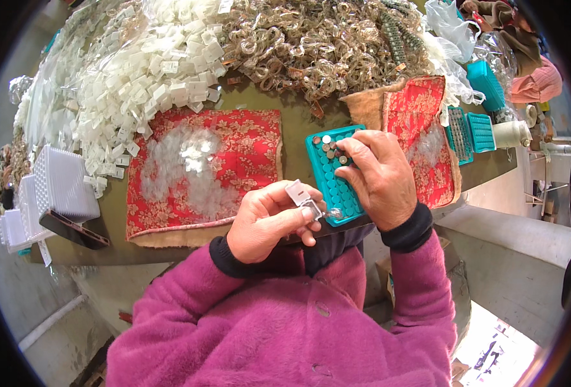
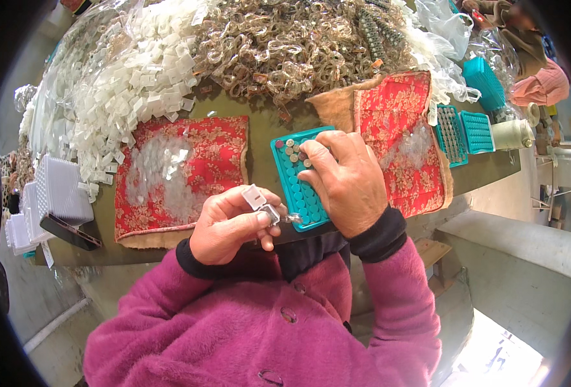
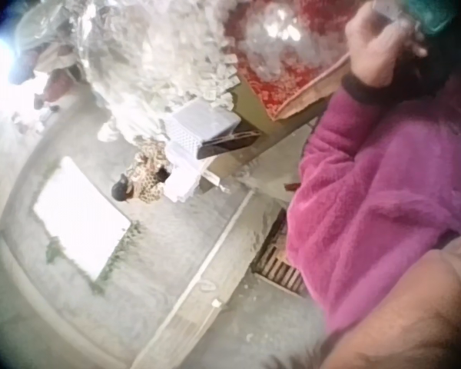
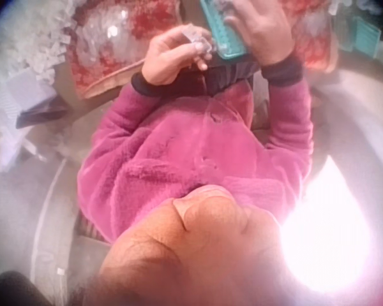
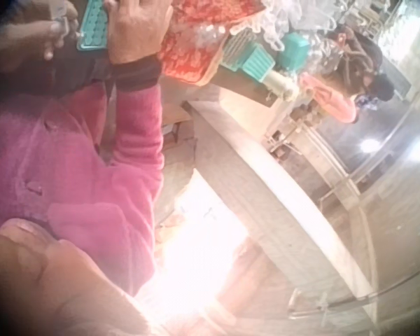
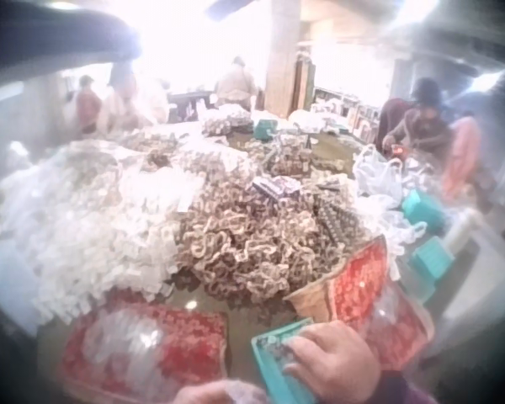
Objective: The person repeatedly picks small white plastic housings and metal contacts from a table, inserts the contacts into the housings, and places the assembled units into a blue tray. The person handles items one at a time and continues the cycle throughout the clip.
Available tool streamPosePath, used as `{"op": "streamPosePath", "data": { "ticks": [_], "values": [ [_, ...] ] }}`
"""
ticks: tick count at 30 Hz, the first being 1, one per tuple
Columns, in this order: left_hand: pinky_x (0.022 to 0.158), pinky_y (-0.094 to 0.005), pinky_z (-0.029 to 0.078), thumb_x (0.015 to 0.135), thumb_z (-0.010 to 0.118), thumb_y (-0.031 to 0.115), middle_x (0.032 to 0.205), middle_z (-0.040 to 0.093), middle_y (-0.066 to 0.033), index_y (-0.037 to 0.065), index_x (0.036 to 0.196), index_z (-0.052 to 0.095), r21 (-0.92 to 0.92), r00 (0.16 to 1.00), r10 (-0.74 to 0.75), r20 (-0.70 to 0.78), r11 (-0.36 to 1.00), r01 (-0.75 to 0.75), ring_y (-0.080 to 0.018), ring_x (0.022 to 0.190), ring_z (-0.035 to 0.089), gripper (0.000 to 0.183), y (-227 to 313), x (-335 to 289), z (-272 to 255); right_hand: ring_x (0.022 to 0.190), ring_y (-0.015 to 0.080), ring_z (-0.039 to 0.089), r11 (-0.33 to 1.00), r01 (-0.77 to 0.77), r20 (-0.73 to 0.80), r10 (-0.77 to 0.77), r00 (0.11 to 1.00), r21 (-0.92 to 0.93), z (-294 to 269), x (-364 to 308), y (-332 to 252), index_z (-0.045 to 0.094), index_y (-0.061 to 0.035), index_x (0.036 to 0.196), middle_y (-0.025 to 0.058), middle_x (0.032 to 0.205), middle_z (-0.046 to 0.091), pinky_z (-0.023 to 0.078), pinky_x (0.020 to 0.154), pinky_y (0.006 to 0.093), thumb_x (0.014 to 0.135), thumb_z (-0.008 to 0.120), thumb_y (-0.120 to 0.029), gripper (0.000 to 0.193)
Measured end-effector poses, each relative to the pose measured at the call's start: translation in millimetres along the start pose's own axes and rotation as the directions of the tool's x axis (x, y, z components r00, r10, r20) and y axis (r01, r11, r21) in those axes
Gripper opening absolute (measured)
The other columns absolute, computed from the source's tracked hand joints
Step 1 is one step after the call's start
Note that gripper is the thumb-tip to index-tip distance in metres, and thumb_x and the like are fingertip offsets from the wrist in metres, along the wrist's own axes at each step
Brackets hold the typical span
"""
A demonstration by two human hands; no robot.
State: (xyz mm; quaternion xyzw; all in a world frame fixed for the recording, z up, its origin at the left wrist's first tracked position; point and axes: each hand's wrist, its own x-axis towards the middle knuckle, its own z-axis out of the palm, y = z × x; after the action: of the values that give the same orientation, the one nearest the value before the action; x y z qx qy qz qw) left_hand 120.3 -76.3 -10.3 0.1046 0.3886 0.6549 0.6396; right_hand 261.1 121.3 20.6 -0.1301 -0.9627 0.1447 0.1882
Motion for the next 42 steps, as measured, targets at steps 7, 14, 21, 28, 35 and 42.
{"op": "streamPosePath", "data": {
  "ticks": [7,14,21,28,35,42],
  "values": [
    [0.055,-0.0243,0.045,0.089,0.062,-0.009,0.097,0.071,-0.0111,-0.002,0.11,0.069,0.061,0.996,0.078,0.044,0.995,-0.081,-0.0109,0.066,0.058,0.023,-3,6,3,0.098,0.0263,0.062,0.99,0.049,-0.057,-0.057,0.997,-0.135,4,-11,-5,0.071,-0.0089,0.109,0.0051,0.108,0.066,0.047,0.079,0.0421,0.082,0.078,-0.015,0.029],
    [0.052,-0.0251,0.04,0.082,0.057,-0.015,0.09,0.069,-0.0117,0.0,0.096,0.066,-0.002,0.986,0.16,-0.035,0.987,-0.161,-0.0108,0.059,0.052,0.023,-3,4,6,0.09,0.0294,0.061,0.991,0.048,-0.072,-0.057,0.996,-0.126,8,-10,-10,0.067,-0.008,0.102,0.0076,0.096,0.063,0.049,0.077,0.0433,0.083,0.079,-0.011,0.023],
    [0.071,-0.0303,0.064,0.098,0.073,0.0,0.104,0.073,-0.0087,-0.003,0.126,0.068,0.081,0.986,0.145,-0.081,0.987,-0.138,-0.0156,0.082,0.072,0.029,-9,-1,20,0.089,0.0343,0.063,0.981,-0.016,-0.202,0.056,0.978,0.194,4,-19,-18,0.065,-0.0049,0.104,0.0114,0.096,0.062,0.053,0.075,0.0438,0.082,0.079,0.0,0.027],
    [0.082,-0.0323,0.067,0.098,0.072,-0.003,0.117,0.074,-0.0149,-0.007,0.133,0.065,0.103,0.989,0.14,0.047,0.984,-0.144,-0.0193,0.096,0.075,0.036,-11,-12,26,0.086,0.0293,0.066,0.883,0.072,-0.238,0.046,0.97,0.463,-3,-41,-53,0.07,-0.0044,0.11,0.0117,0.098,0.063,0.056,0.073,0.0392,0.084,0.08,0.002,0.028],
    [0.073,-0.0301,0.064,0.095,0.073,-0.005,0.102,0.074,-0.011,-0.006,0.122,0.071,0.2,0.973,0.23,-0.001,0.954,-0.225,-0.0168,0.082,0.072,0.026,-15,-20,33,0.083,0.0162,0.065,0.633,-0.144,-0.175,0.414,0.893,0.761,-6,-59,-70,0.073,0.0,0.107,0.0073,0.097,0.065,0.054,0.068,0.0299,0.094,0.075,0.003,0.014],
    [0.072,-0.0291,0.062,0.094,0.076,-0.005,0.105,0.072,-0.0091,-0.005,0.122,0.071,0.37,0.925,0.38,-0.008,0.861,-0.35,-0.0149,0.084,0.071,0.028,-23,-25,34,0.065,0.0053,0.058,0.207,-0.399,0.217,0.578,0.787,0.894,-16,-73,-86,0.068,0.0028,0.109,0.0025,0.089,0.065,0.047,0.056,0.0215,0.104,0.068,-0.005,0.009]
  ]
}}
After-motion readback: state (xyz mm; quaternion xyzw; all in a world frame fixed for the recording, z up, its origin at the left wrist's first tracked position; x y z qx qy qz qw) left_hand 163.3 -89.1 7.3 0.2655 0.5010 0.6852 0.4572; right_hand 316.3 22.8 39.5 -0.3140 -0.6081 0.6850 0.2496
